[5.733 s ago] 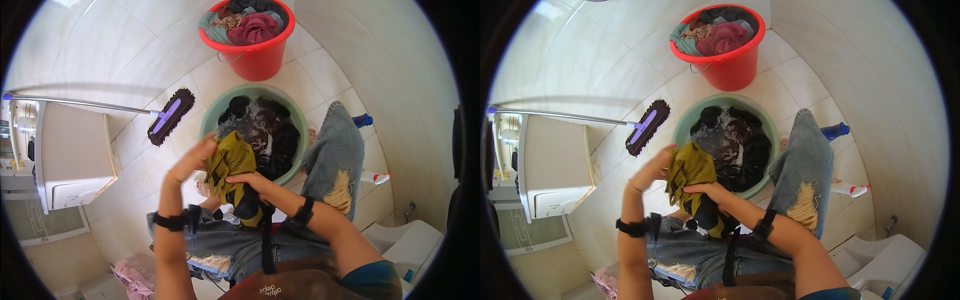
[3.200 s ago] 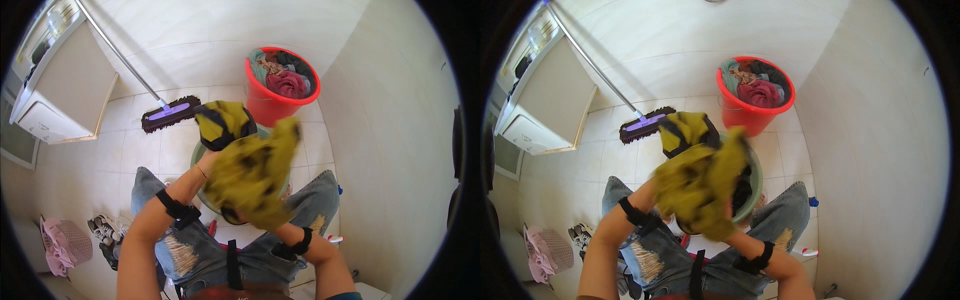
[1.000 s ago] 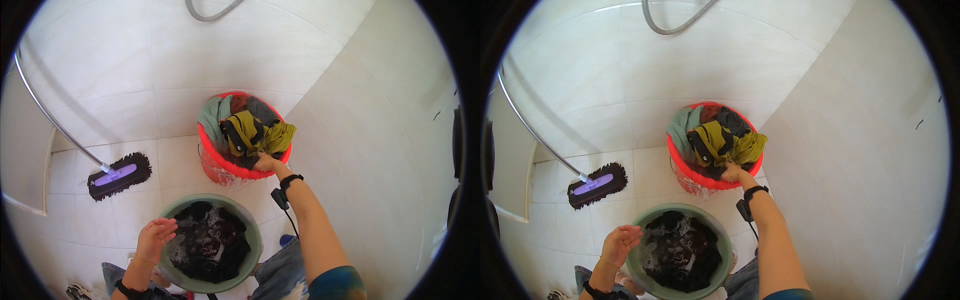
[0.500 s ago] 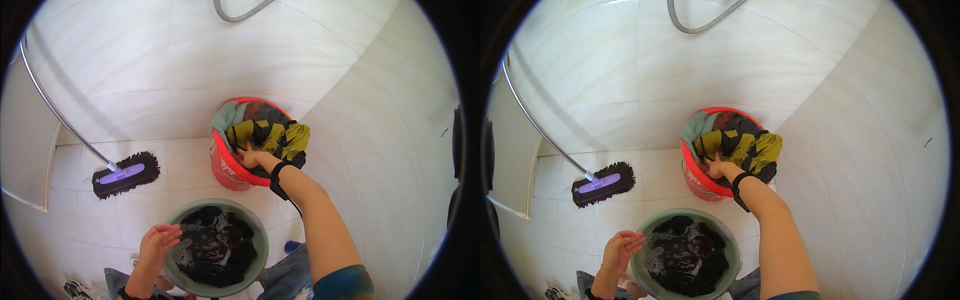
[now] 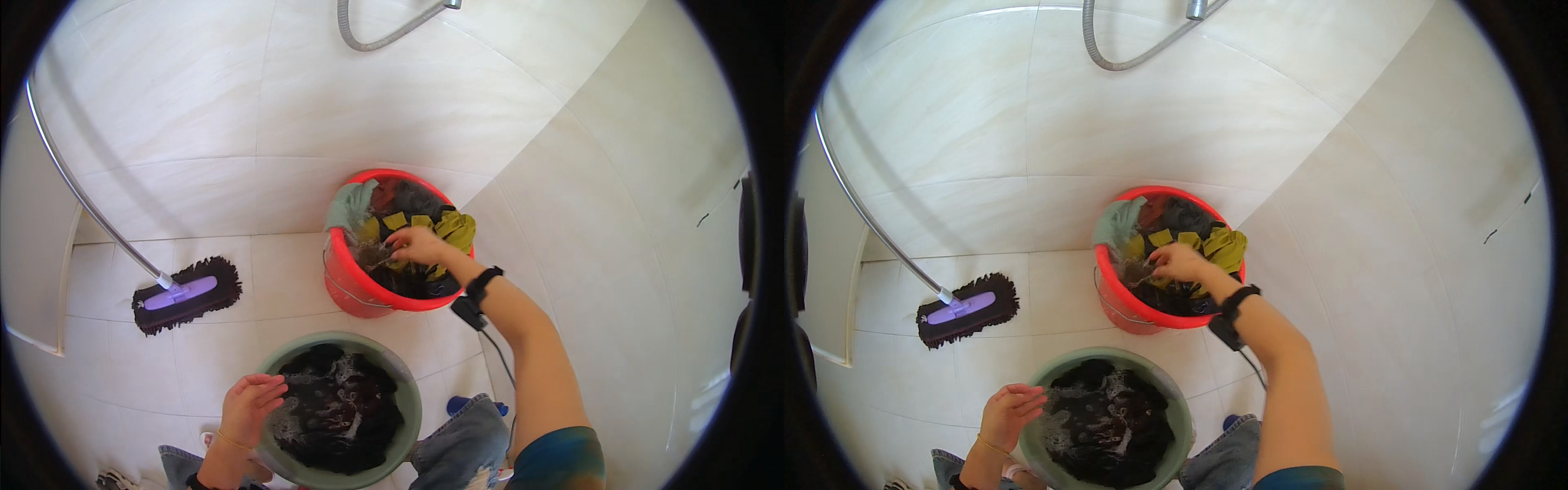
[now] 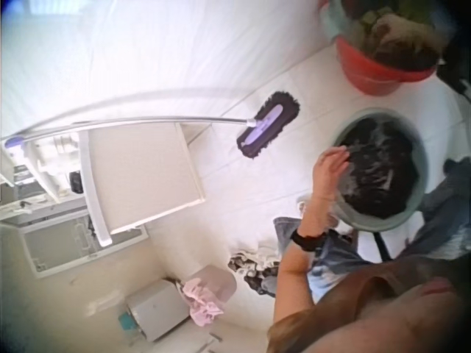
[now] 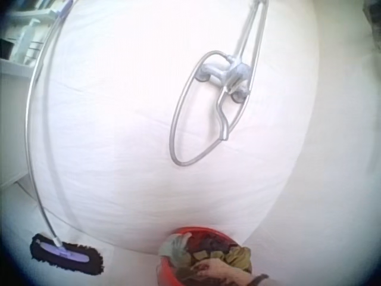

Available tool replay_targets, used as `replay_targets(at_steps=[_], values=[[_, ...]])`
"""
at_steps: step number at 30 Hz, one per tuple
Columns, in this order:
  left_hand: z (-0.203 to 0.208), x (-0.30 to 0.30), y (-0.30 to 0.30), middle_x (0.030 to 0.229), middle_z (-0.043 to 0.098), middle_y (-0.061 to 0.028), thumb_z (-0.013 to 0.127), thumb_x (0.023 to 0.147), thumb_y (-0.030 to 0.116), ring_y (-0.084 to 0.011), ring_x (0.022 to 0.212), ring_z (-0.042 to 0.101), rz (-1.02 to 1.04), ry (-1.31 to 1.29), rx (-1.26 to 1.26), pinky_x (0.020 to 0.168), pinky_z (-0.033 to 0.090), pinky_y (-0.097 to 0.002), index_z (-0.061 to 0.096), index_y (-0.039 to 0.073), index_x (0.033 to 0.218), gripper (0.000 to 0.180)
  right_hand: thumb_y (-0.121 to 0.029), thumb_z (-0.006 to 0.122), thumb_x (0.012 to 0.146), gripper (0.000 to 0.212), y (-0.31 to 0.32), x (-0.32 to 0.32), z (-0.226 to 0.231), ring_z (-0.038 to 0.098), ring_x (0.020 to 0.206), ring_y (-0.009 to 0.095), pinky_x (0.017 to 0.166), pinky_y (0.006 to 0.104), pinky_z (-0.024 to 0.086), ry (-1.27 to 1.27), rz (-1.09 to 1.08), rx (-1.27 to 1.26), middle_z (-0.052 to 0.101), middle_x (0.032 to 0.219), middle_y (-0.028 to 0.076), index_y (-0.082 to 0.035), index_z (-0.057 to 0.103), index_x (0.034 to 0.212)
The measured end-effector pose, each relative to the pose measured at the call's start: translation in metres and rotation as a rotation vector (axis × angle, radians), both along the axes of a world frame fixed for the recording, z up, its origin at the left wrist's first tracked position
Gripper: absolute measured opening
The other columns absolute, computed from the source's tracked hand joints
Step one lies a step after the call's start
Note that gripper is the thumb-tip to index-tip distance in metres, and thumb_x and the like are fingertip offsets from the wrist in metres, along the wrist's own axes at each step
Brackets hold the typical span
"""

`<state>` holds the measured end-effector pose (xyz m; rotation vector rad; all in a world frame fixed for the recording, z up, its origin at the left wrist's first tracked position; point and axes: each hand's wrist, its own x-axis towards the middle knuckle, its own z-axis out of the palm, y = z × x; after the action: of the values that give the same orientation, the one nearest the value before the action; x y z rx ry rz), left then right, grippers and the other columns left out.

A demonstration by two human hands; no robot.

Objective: The person sits on the floor and hand-washes clothes in a green basin. They wring out a yellow cloth and place it in a red bucket, then repeatedly lift, squeeze, and rub dark garments in the water. The person applies liquid detergent from a tube onto the clothes and continues scrubbing them by hand.

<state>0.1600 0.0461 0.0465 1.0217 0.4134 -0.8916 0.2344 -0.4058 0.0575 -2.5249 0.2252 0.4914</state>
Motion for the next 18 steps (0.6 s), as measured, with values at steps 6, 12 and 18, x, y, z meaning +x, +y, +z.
replay_targets(at_steps=[6, 12, 18], values=[[0.001, -0.002, 0.008, 0.104, 0.059, -0.017, 0.048, 0.08, 0.005, -0.0289, 0.095, 0.059, 0.003, -0.035, 0.008, 0.079, 0.048, -0.036, 0.05, 0.001, 0.096, 0.017, -0.054, 0.074, 0.055, 0.111, -0.045, -0.057, 0.018, 0.018, 0.13, 0.042, 0.105, 0.0451, 0.022, 0.302, -0.124, -0.65, 0.008, 0.143, 0.026, -0.02, 0.012, 0.141], [0.002, 0.004, 0.016, 0.103, 0.059, -0.0187, 0.046, 0.08, 0.004, -0.0292, 0.093, 0.06, 0.045, -0.032, 0.097, 0.08, 0.049, -0.0363, 0.051, 0.001, 0.095, 0.016, -0.055, 0.062, 0.066, 0.101, -0.112, -0.057, -0.101, 0.018, 0.131, 0.04, 0.105, 0.0455, 0.022, 0.436, -0.003, -0.422, 0.017, 0.141, 0.026, -0.012, 0.011, 0.142], [-0.003, 0.013, 0.02, 0.103, 0.06, -0.0185, 0.048, 0.081, 0.006, -0.0285, 0.094, 0.06, 0.064, -0.056, 0.094, 0.08, 0.049, -0.0359, 0.051, 0.001, 0.095, 0.016, -0.024, 0.041, 0.084, 0.041, -0.149, -0.059, -0.172, 0.046, 0.117, 0.026, 0.098, 0.0354, 0.035, 0.563, 0.149, -0.546, 0.049, 0.126, 0.014, -0.007, 0.055, 0.119]])
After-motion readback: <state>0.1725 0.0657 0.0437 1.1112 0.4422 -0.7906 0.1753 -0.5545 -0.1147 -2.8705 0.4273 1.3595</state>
